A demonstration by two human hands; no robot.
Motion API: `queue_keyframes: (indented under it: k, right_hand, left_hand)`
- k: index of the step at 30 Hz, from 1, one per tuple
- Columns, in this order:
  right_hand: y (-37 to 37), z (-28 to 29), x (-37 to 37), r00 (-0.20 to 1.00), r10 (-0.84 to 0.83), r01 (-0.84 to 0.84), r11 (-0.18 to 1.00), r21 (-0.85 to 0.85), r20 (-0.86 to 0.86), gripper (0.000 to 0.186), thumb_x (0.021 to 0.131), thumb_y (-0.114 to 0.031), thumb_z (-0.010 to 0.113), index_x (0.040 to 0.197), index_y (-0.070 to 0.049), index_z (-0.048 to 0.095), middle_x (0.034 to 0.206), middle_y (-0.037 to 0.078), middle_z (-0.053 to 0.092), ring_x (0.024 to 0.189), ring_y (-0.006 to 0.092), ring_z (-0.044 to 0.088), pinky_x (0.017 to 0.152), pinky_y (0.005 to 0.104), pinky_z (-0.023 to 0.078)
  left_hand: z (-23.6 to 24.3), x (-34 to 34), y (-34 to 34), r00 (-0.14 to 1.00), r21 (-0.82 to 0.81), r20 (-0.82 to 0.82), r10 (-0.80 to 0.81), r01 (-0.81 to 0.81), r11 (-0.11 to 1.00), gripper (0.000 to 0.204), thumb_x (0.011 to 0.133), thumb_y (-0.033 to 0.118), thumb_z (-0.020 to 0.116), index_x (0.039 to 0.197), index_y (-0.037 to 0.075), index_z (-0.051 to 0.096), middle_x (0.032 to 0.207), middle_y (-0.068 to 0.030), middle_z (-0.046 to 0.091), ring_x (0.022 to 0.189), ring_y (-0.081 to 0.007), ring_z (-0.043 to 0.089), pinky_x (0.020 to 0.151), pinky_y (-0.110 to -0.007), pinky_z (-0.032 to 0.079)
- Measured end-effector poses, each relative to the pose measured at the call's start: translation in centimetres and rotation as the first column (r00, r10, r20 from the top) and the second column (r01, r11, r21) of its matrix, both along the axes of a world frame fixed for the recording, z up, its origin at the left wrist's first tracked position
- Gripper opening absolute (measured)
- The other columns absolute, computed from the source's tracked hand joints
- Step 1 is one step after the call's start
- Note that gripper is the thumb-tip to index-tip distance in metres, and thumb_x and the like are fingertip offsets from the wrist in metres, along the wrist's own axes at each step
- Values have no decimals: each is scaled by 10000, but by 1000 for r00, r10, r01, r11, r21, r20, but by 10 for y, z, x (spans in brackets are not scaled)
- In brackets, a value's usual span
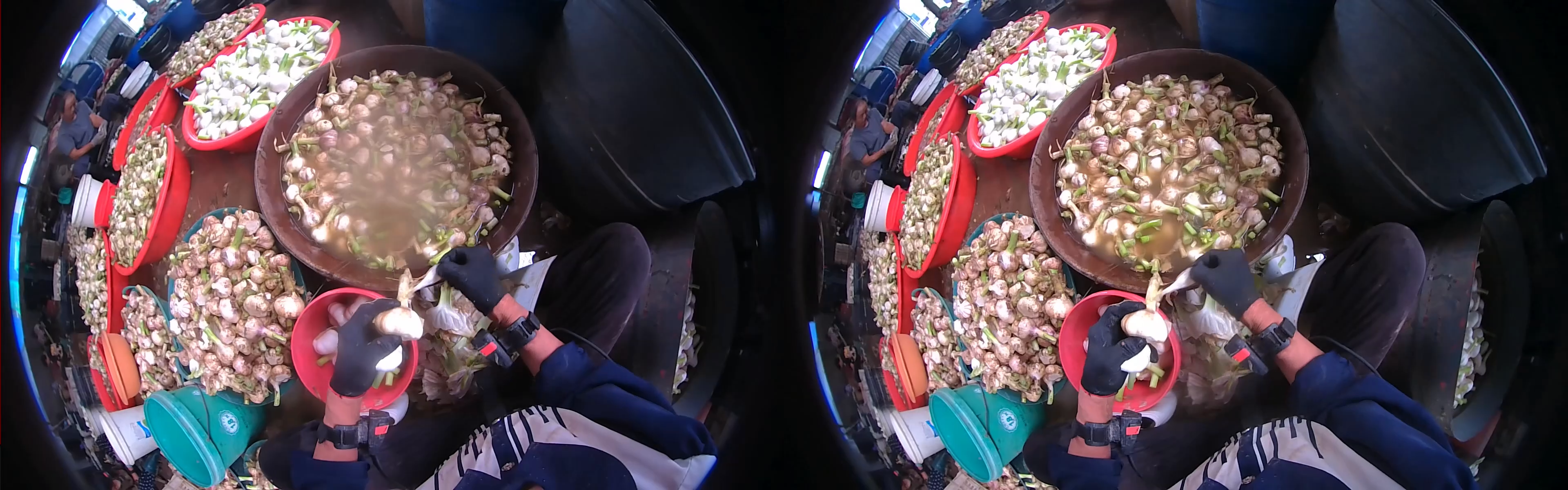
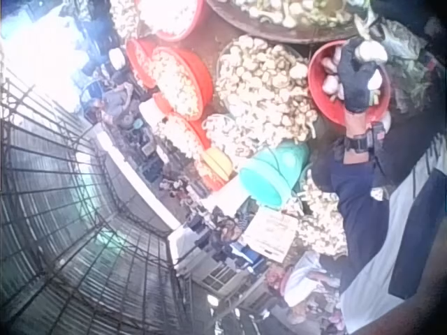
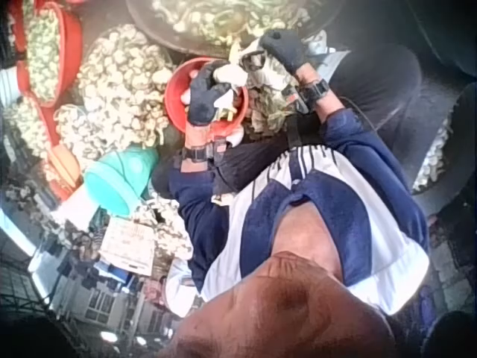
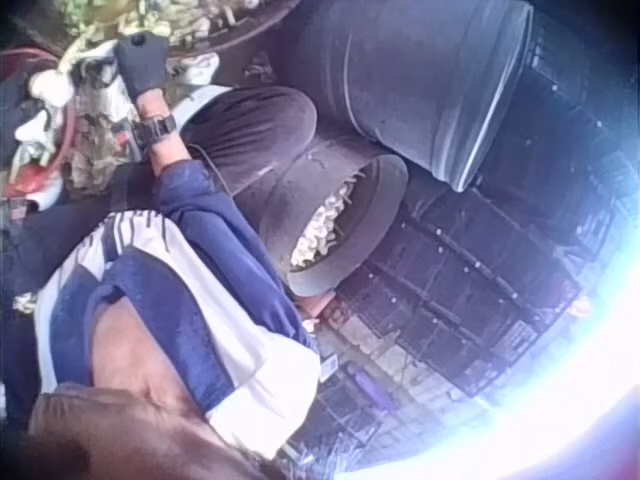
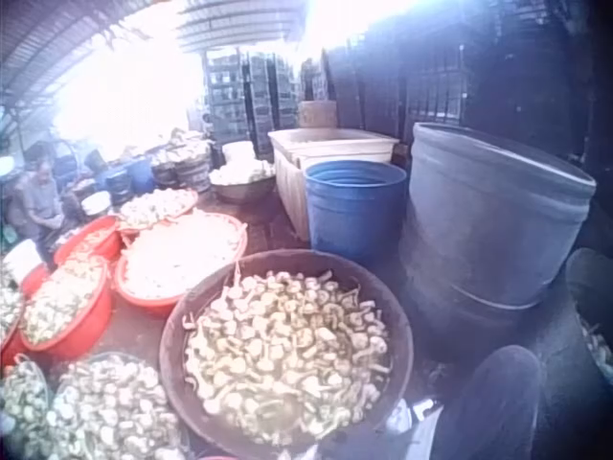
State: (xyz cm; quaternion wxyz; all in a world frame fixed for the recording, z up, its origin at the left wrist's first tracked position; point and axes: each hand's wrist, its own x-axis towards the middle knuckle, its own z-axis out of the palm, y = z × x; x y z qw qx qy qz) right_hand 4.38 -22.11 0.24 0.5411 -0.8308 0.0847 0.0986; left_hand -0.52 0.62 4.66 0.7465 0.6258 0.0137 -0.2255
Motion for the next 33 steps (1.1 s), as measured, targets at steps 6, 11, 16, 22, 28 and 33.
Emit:
queue_keyframes:
  k: [6,11,16,22,28,33]
  right_hand:
    - [-14,19,-5,896,215,-239,971,13,388,290,743,-167,654,1017,-74,639,1014,112,634,953,270,594,849,358,467]
    - [8,43,-20,818,407,-452,892,15,407,292,749,-162,690,1026,-82,646,990,115,635,939,267,599,822,354,472]
    - [11,37,-29,822,348,-393,920,7,450,213,703,-138,715,906,-80,682,894,98,651,788,278,626,687,353,505]
    - [22,33,-40,727,406,-319,914,-251,553,206,629,-59,664,830,-95,646,782,84,617,698,284,600,592,362,485]
    - [28,27,-46,699,434,-297,899,-321,569,223,631,-62,651,835,-61,562,704,96,547,634,300,567,552,382,459]
    - [24,7,-50,858,344,-295,938,-183,381,96,759,-63,626,819,-28,560,723,131,570,652,319,572,589,363,458]
  left_hand:
    - [5,0,-1,999,-96,-26,-35,32,995,448,775,78,581,1196,-19,466,1056,-87,558,987,-185,537,851,-316,441]
    - [-2,0,-8,994,-147,-107,-38,22,989,425,838,105,541,1228,-31,440,1131,-86,537,1029,-170,522,909,-280,402]
    - [-1,-6,-17,992,-182,-120,-42,20,983,371,862,150,546,1179,-28,472,1047,-60,546,964,-141,522,843,-268,422]
    - [-8,-11,-15,967,-98,-232,-107,87,991,317,851,152,592,1109,-6,500,938,-19,544,856,-107,519,751,-248,434]
    - [-16,-17,-17,985,223,36,-171,159,962,404,775,93,641,1135,-11,491,961,-67,566,877,-142,543,752,-278,456]
    - [-9,-18,-23,912,396,258,-319,202,896,631,660,75,669,1237,-31,436,1131,-141,552,1071,-247,535,927,-333,420]
